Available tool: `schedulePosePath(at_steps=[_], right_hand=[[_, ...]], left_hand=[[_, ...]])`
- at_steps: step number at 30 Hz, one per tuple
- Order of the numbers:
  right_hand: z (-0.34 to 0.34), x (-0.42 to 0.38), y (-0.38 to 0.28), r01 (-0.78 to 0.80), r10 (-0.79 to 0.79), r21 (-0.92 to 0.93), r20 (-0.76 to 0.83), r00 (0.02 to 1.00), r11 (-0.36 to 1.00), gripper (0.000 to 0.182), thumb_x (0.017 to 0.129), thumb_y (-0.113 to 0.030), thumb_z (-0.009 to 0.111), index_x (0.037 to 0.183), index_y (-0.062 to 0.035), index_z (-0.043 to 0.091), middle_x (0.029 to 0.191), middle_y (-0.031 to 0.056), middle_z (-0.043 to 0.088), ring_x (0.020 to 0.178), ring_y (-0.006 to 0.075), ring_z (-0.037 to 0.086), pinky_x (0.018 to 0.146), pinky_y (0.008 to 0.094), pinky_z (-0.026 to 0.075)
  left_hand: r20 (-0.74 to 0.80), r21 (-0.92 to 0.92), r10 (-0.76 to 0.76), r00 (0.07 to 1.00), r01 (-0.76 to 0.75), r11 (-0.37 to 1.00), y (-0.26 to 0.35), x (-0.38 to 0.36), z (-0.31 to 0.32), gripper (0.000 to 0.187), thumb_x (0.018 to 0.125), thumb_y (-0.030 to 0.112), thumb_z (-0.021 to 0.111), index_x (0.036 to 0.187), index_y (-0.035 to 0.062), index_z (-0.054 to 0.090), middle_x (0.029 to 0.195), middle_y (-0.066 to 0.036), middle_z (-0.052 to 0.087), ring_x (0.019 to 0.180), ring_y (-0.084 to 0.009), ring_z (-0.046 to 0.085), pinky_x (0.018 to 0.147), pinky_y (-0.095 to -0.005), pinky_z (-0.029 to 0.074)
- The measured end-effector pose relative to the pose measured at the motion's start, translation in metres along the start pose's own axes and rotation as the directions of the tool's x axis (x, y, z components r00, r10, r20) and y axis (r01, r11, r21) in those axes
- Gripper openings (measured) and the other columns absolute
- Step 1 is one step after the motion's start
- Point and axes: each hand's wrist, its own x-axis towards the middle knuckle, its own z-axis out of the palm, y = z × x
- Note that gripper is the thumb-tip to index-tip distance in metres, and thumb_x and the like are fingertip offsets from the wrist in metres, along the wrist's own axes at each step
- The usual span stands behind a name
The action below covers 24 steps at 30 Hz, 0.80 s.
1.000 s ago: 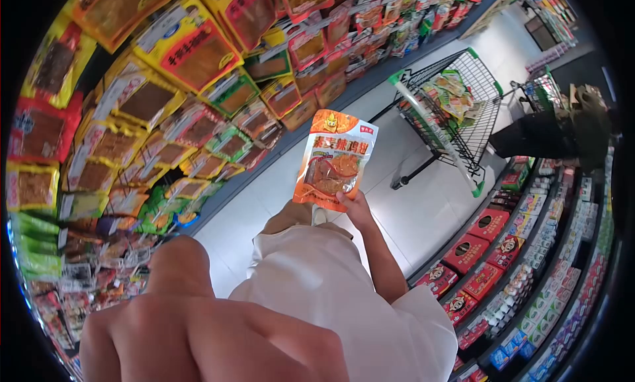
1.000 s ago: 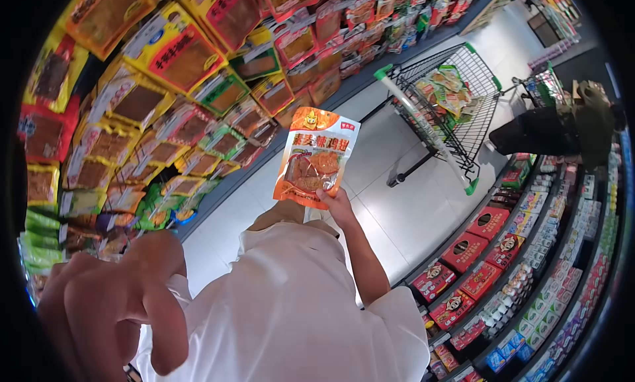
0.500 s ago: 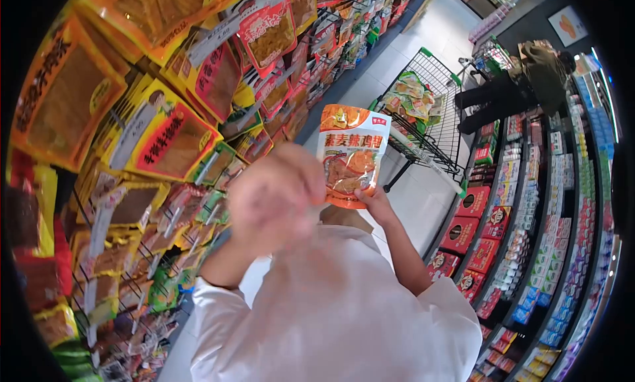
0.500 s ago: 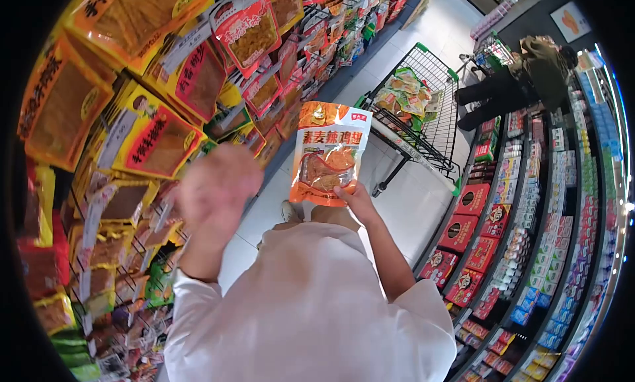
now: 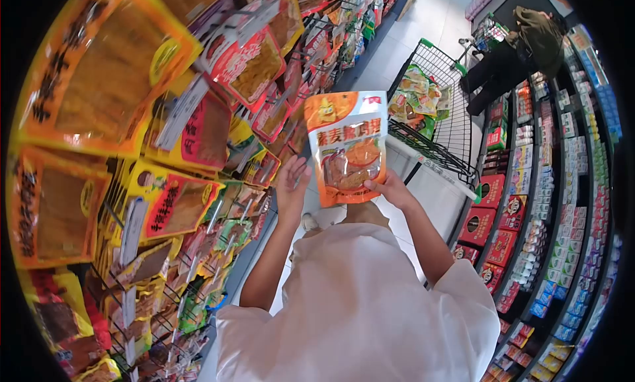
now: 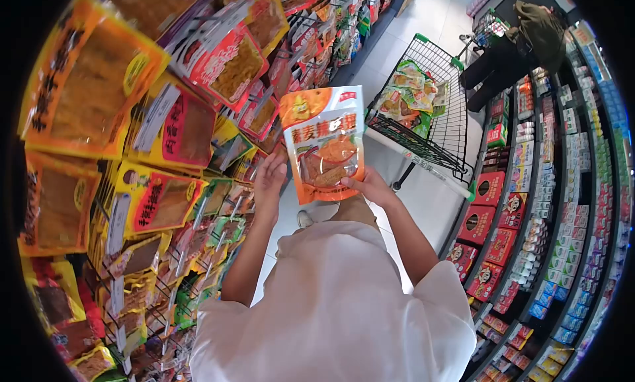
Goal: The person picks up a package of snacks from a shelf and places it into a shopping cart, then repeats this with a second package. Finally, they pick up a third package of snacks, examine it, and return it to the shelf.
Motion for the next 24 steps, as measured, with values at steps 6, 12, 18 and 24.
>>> schedulePosePath(at_steps=[6,12,18,24], right_hand=[[-0.07,0.042,-0.012,0.021,0.05,-0.253,0.271,0.961,0.967,0.034,0.087,-0.022,0.074,0.112,-0.0006,0.065,0.102,0.0031,0.069,0.093,0.0097,0.059,0.086,0.0299,0.048],[-0.14,0.067,-0.049,0.108,-0.044,-0.267,0.234,0.971,0.958,0.038,0.087,-0.029,0.07,0.114,-0.0026,0.063,0.094,0.0082,0.068,0.089,0.0169,0.061,0.084,0.033,0.048],[-0.222,0.1,-0.06,0.195,-0.171,-0.304,0.106,0.98,0.933,0.039,0.087,-0.034,0.07,0.108,-0.0022,0.063,0.086,0.0104,0.065,0.078,0.0192,0.061,0.075,0.0338,0.048],[-0.284,0.154,-0.043,0.148,-0.153,-0.094,-0.055,0.987,0.985,0.038,0.085,-0.031,0.074,0.106,-0.0019,0.063,0.084,0.0033,0.063,0.075,0.012,0.057,0.071,0.0294,0.048]], left_hand=[[0.062,-0.184,-0.154,0.986,0.162,0.969,-0.008,0.045,0.052,0.043,0.093,0.014,0.067,0.13,0.0019,0.051,0.121,-0.008,0.064,0.109,-0.0129,0.06,0.095,-0.0275,0.045],[0.066,-0.169,-0.155,0.986,0.164,0.972,-0.009,0.098,0.112,0.023,0.094,0.012,0.064,0.115,0.0029,0.062,0.111,-0.008,0.069,0.101,-0.017,0.065,0.091,-0.0346,0.052],[0.108,-0.104,-0.175,0.979,0.186,0.977,0.011,0.151,0.178,0.022,0.093,0.012,0.066,0.113,0.0036,0.061,0.109,-0.008,0.068,0.099,-0.0141,0.065,0.088,-0.0304,0.052],[-0.008,0.082,-0.146,0.989,0.146,0.986,-0.002,0.191,0.239,0.025,0.094,0.023,0.066,0.108,0.0027,0.063,0.104,-0.009,0.068,0.089,-0.0154,0.066,0.078,-0.0322,0.055]])
